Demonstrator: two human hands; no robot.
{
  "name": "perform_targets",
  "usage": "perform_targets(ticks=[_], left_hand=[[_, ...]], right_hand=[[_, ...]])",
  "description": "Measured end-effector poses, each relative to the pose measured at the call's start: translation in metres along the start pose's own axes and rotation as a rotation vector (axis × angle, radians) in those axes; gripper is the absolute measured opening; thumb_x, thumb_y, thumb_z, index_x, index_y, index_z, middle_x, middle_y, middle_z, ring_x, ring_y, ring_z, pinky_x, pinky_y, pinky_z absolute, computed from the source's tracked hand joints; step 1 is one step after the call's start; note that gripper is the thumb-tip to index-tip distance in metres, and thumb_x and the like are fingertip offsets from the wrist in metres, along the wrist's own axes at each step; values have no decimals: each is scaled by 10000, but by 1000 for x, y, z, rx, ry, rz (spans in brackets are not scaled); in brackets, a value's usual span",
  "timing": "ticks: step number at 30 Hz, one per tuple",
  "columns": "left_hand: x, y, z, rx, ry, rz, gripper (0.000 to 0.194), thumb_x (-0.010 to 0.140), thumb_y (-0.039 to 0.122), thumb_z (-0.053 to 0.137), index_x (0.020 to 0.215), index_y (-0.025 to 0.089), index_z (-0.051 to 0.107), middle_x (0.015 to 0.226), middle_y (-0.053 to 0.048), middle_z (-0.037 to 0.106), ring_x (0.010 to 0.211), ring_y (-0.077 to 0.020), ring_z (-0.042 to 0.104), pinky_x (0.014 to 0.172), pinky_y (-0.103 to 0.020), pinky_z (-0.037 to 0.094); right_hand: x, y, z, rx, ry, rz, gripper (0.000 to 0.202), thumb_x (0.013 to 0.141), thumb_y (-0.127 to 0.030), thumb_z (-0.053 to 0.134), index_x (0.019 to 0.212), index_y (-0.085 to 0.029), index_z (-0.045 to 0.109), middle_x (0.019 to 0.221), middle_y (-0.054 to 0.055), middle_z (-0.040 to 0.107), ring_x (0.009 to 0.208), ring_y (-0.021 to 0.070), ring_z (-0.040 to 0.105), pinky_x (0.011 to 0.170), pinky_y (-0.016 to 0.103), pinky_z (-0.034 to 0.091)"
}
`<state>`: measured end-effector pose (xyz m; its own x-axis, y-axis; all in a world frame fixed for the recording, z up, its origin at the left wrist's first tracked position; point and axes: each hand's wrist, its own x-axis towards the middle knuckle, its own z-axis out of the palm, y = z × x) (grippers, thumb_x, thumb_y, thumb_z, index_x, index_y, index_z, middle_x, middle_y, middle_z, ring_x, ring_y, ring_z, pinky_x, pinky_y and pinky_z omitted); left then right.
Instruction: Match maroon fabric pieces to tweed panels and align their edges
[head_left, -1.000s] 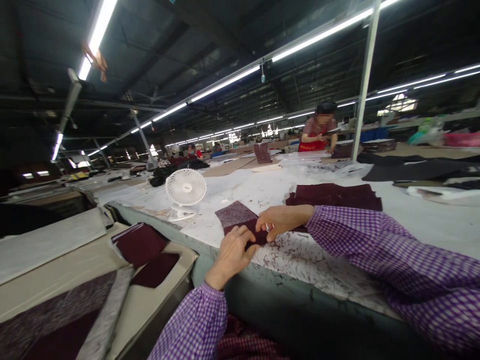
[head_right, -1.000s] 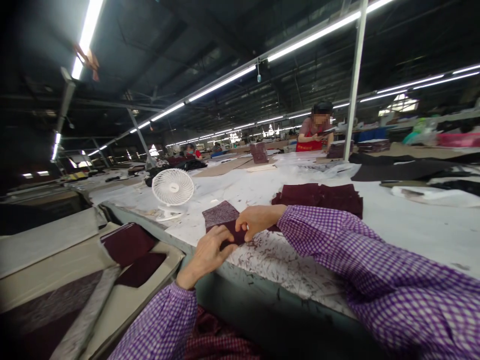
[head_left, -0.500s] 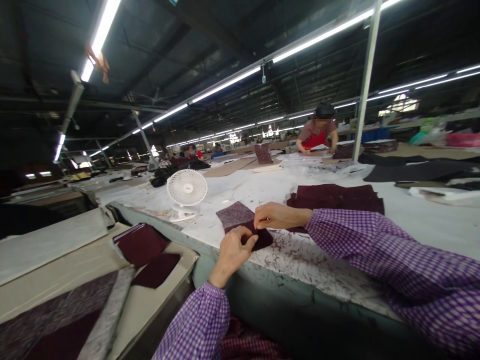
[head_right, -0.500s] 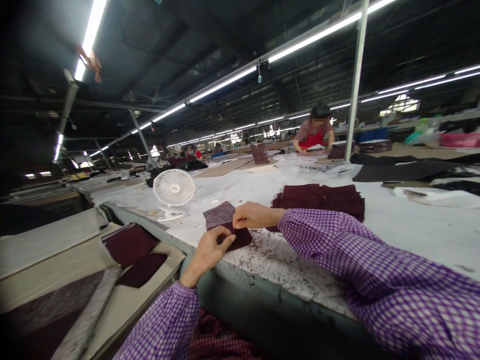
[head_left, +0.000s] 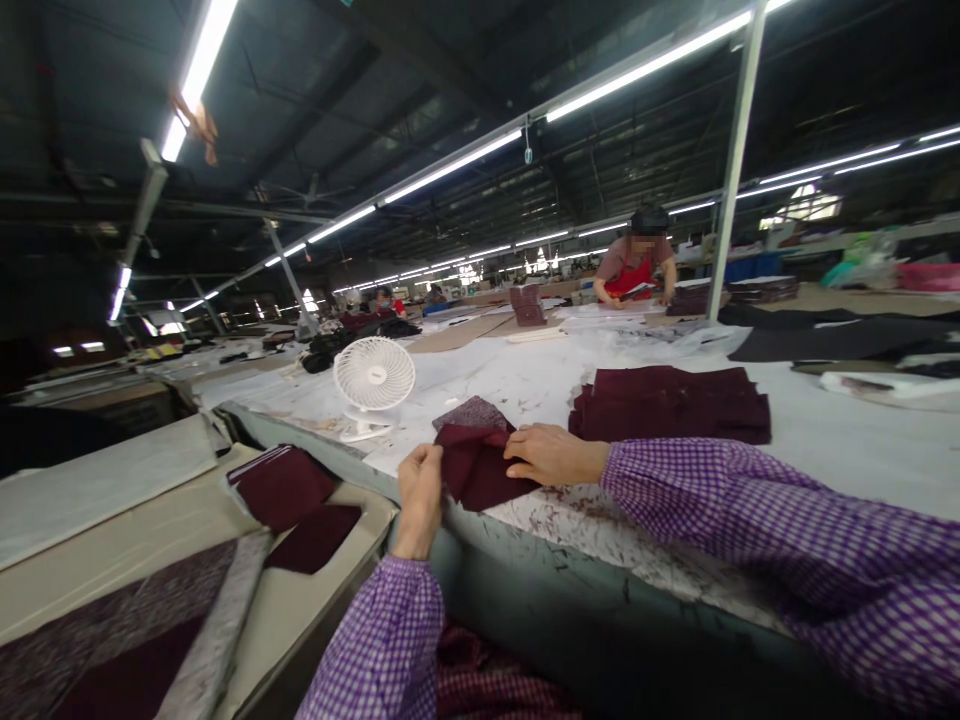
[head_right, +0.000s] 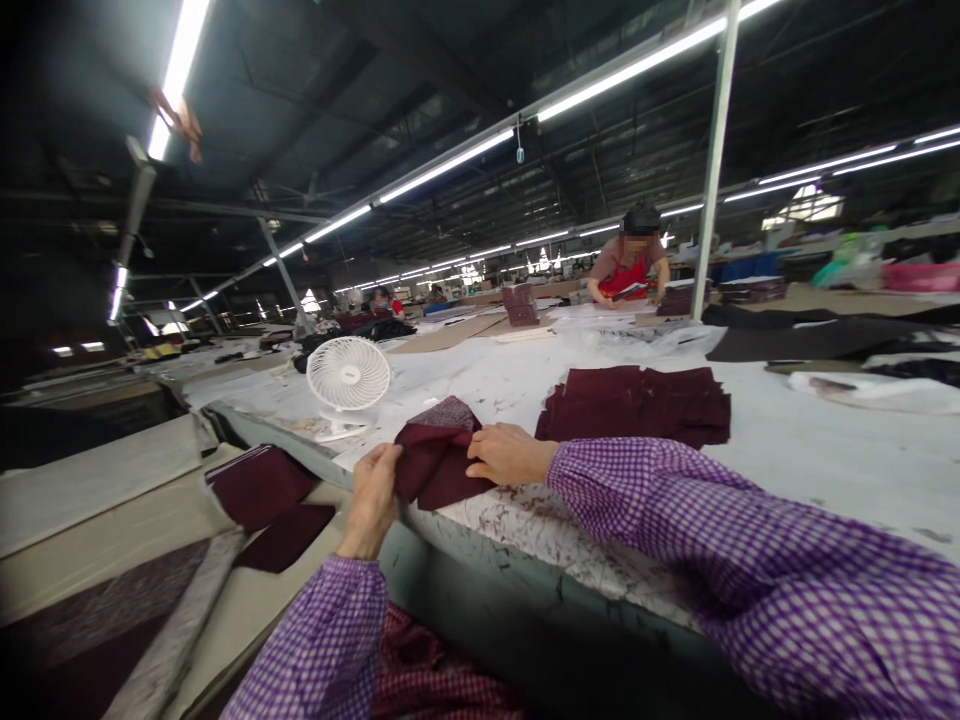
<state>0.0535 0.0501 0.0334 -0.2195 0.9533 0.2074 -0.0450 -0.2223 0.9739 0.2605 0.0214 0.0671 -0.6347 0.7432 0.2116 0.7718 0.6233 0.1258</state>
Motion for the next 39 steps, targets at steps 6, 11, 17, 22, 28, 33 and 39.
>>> perform_targets(ticks=[6,11,17,22,28,33,39], left_hand=[[36,21,-73,-388,533,-94,103,634,143,566,708,163,496,616,37,520,542,-101,510,507,-229,443],[21,33,-73,-120,501,150,153,674,241,560,597,173,446,477,92,297,424,-55,279,403,-184,240],[-49,34,-5,500,-120,415,198,820,288,450,732,174,586,604,21,548,557,-112,475,551,-221,369],[-82,38,15,626,-523,536,227,857,327,488,832,189,667,797,-25,673,700,-149,584,661,-251,429],[-33,26,28,741,-299,610,298,834,287,532,1071,140,636,1045,-104,659,1005,-241,567,897,-371,428],[-13,15,58,799,-487,339,240,794,240,582,999,174,689,904,-68,708,875,-212,625,802,-323,463],[-21,4,72,932,-512,519,241,814,152,538,954,210,725,984,-62,676,940,-213,597,837,-318,441]], right_hand=[[0,0,1,-2,11,-4,321,904,-365,481,1028,-131,663,1018,117,651,954,219,605,883,347,431],[3,2,-3,172,21,30,288,856,-328,548,1045,-148,668,1104,122,641,1017,232,587,905,357,430],[2,-2,-29,1115,-123,378,679,912,-617,235,1340,-124,421,918,132,684,723,183,644,659,320,509],[-16,3,-33,1049,-138,375,781,797,-463,598,1420,-123,273,823,49,652,613,138,570,559,255,446],[-33,11,-17,648,34,200,689,752,-188,600,1394,-168,351,881,34,614,738,147,568,655,253,423],[-41,8,-20,527,-8,217,668,738,-183,612,1365,-180,381,1008,80,622,812,173,601,693,259,442],[-45,23,-16,247,-2,326,361,833,-259,547,1169,-141,609,981,101,666,882,213,611,771,285,427]])
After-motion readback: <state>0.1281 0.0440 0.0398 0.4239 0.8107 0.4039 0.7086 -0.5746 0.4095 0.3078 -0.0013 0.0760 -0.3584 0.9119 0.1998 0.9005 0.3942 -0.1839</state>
